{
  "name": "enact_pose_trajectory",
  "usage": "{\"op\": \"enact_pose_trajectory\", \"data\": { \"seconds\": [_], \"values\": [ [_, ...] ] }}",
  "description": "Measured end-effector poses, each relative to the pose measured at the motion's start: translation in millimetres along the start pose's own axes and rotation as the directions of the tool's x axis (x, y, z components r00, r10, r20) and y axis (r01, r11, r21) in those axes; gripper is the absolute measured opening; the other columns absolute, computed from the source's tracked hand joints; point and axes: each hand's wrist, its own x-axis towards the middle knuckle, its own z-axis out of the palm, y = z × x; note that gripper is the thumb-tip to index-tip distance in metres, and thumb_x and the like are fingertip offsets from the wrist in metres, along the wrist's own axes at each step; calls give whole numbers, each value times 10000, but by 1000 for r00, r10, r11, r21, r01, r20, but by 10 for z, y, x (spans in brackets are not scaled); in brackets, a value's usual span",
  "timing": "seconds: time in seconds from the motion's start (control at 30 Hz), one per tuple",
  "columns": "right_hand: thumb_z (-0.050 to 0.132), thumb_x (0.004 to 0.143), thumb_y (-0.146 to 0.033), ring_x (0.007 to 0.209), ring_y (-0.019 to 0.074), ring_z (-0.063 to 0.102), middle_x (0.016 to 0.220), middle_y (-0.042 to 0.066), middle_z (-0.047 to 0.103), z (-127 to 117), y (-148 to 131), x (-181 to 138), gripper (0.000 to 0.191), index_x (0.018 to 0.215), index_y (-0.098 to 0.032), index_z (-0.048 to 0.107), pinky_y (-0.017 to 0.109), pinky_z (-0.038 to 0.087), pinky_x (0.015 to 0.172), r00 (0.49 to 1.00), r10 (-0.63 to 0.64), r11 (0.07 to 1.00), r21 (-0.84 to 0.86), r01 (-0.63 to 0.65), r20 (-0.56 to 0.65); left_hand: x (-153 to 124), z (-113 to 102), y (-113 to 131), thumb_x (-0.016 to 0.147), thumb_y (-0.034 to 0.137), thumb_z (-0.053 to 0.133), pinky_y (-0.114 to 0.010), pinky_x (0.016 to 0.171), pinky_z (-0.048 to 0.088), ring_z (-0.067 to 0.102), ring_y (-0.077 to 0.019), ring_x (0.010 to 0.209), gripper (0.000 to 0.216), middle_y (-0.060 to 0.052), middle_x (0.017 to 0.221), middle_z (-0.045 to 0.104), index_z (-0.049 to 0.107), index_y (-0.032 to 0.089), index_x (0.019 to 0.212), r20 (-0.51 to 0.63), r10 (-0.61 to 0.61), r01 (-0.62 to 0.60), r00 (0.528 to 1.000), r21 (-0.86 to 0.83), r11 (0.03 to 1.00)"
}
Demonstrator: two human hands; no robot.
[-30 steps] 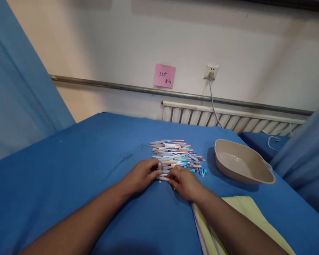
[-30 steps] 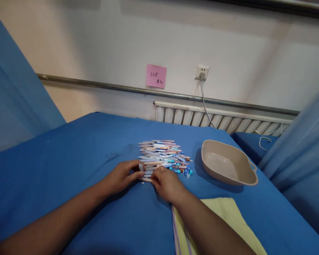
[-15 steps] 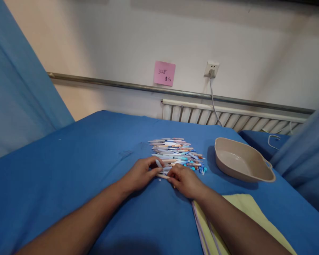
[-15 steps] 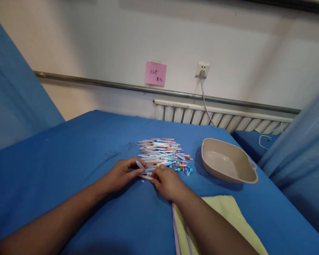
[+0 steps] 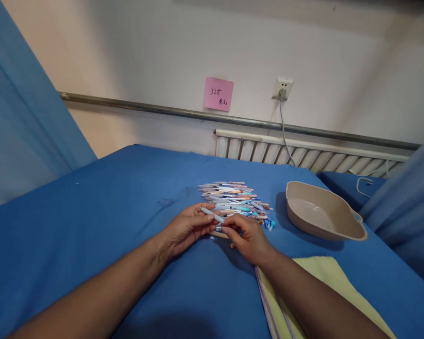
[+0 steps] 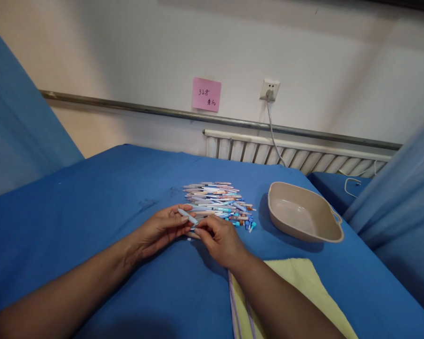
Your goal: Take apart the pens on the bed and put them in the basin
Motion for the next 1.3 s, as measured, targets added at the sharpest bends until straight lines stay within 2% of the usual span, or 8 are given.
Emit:
{"op": "enact_pose_trajectory", "data": {
  "seconds": [0.3,0.53,0.7,0.87,0.97,1.07,1.2,1.3],
  "values": [
    [517,854,-237,678,129,585,762,19,632,-20,-102,-19,110,868,-204,621,231,445,627,999,-47,998,-28,47,4,6,-32,4,753,17,594,-256,782,520,657,-157,821,322,-107,936,660,576,76,1069,168,-144,172,975,-163,972],
    [533,850,-214,689,121,573,739,2,632,-26,-120,-19,85,824,-199,613,225,413,657,995,-103,994,-46,103,8,-20,-32,37,753,14,563,-240,732,524,646,-149,779,366,-101,895,656,573,48,1117,225,-173,224,959,-222,949],
    [520,851,-213,698,125,581,748,7,641,-21,-115,-18,102,819,-202,617,231,419,664,996,-88,994,-58,89,34,-11,-50,21,757,12,558,-230,722,524,642,-137,750,396,-101,882,651,556,43,1153,226,-192,245,955,-232,941],
    [522,847,-226,679,119,577,725,-1,630,-18,-92,-24,105,806,-204,617,229,427,648,997,-64,996,-54,65,31,-16,-21,26,768,46,571,-236,716,526,642,-137,745,318,-96,863,652,583,57,1086,169,-183,215,969,-198,956],
    [516,848,-254,632,114,569,708,-1,615,-11,-16,-25,115,812,-201,612,216,438,587,999,28,999,-25,-27,26,2,-40,82,774,106,620,-218,636,518,619,-110,653,201,-48,769,641,604,101,974,36,-108,111,993,-82,990],
    [512,848,-292,550,101,537,663,-16,581,4,88,-22,136,816,-203,609,206,441,515,991,132,991,25,-132,26,44,-107,178,735,187,695,-190,535,474,557,-77,542,145,6,667,599,575,135,796,-94,42,-34,995,83,996],
    [519,839,-318,505,87,511,659,-26,564,28,170,-25,150,826,-202,612,199,441,477,978,196,977,70,-200,65,102,-203,293,706,325,714,-160,426,354,450,-48,442,279,53,543,506,501,149,665,-159,237,-184,958,288,940],
    [531,830,-312,549,93,527,692,-17,581,34,177,-29,140,836,-202,617,199,456,502,976,200,975,77,-207,87,122,-244,315,707,346,696,-163,410,310,409,-44,415,292,68,505,470,484,155,649,-162,328,-243,931,395,886]
  ]
}}
